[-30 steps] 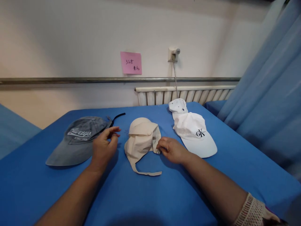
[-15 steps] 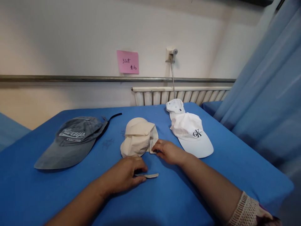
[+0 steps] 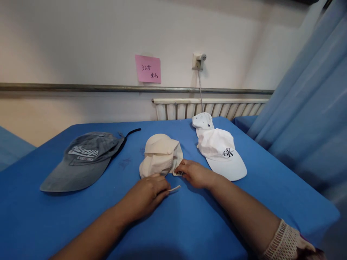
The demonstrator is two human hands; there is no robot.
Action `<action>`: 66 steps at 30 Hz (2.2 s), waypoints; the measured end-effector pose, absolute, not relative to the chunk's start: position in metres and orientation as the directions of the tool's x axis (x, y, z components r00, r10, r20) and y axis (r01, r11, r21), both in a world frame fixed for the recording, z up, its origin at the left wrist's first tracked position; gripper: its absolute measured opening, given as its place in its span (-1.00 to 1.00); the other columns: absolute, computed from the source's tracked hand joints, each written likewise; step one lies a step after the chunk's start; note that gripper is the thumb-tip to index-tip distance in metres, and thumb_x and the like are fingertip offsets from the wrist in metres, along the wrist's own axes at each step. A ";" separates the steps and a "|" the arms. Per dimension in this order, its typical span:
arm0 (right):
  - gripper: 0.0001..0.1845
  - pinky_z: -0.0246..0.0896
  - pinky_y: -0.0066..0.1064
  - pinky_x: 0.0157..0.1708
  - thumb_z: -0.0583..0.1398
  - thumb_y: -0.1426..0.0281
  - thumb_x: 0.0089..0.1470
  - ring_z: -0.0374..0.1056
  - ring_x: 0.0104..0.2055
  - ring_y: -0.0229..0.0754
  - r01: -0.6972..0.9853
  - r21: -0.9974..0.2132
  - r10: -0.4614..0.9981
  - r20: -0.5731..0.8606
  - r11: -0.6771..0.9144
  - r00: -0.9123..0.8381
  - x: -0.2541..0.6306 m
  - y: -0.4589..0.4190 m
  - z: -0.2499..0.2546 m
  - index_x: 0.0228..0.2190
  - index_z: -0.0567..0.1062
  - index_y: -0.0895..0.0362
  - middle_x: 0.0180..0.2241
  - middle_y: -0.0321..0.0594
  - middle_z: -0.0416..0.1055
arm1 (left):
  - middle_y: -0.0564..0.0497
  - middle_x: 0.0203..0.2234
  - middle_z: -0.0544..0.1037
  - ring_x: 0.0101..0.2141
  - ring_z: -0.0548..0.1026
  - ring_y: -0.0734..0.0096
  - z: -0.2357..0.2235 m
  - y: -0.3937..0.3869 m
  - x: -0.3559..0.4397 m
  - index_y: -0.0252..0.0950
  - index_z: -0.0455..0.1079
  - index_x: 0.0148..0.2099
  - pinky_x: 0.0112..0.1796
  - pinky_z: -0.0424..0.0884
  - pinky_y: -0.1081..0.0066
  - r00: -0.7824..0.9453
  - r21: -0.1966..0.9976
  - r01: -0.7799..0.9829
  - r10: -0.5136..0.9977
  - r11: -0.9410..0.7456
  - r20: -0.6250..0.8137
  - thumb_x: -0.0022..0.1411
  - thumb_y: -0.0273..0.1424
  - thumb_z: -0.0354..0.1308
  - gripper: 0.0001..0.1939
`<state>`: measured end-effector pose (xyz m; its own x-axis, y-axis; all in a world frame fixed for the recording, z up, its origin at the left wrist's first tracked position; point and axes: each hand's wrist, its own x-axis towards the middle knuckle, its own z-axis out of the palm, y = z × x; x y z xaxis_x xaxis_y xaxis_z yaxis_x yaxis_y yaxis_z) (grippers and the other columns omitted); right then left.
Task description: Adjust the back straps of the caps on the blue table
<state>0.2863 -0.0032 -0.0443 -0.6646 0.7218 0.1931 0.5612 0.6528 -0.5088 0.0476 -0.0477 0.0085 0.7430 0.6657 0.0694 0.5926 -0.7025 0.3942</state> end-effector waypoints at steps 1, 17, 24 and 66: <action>-0.61 0.27 -0.34 -0.06 0.16 0.63 0.12 0.37 -0.05 -0.12 0.560 -0.510 0.720 0.190 0.653 -0.667 0.287 -0.004 -0.043 -0.05 0.50 0.07 -0.05 -0.15 0.44 | 0.01 -0.37 0.55 -0.34 0.47 0.34 0.011 -0.047 0.046 -0.23 0.46 -0.27 -0.30 0.31 0.41 0.704 0.431 0.603 0.702 -0.671 0.109 0.39 -0.32 0.04 -0.78; -0.77 0.28 -0.36 -0.14 0.25 0.55 0.12 0.37 -0.18 -0.16 0.585 -0.494 0.717 0.124 0.644 -0.686 0.288 -0.001 -0.036 -0.16 0.51 0.09 -0.16 -0.18 0.43 | 0.10 -0.55 0.47 -0.60 0.36 0.49 0.006 -0.037 0.046 -0.27 0.42 -0.30 -0.55 0.30 0.48 0.007 0.928 0.346 0.989 -0.139 0.146 0.18 -0.13 0.19 -0.71; -0.77 0.29 -0.32 -0.02 0.19 0.53 0.19 0.38 -0.10 -0.13 0.523 -0.542 0.701 0.189 0.658 -0.687 0.285 -0.004 -0.040 -0.10 0.48 0.15 -0.08 -0.10 0.41 | 0.05 -0.51 0.52 -0.49 0.46 0.41 -0.009 -0.034 0.048 -0.28 0.43 -0.29 -0.44 0.38 0.44 0.067 0.920 0.350 0.985 -0.174 0.161 0.19 -0.15 0.20 -0.72; -0.80 0.36 -0.41 -0.33 0.17 0.47 0.12 0.38 -0.38 -0.26 0.220 -0.843 0.870 0.486 0.491 -0.081 0.243 -0.017 -0.055 -0.19 0.52 0.08 -0.26 -0.22 0.46 | -0.07 -0.25 0.67 -0.22 0.62 0.21 -0.028 -0.029 0.061 -0.27 0.52 -0.13 -0.12 0.53 0.25 0.053 0.922 0.261 0.958 -0.285 0.281 0.20 -0.23 0.23 -0.73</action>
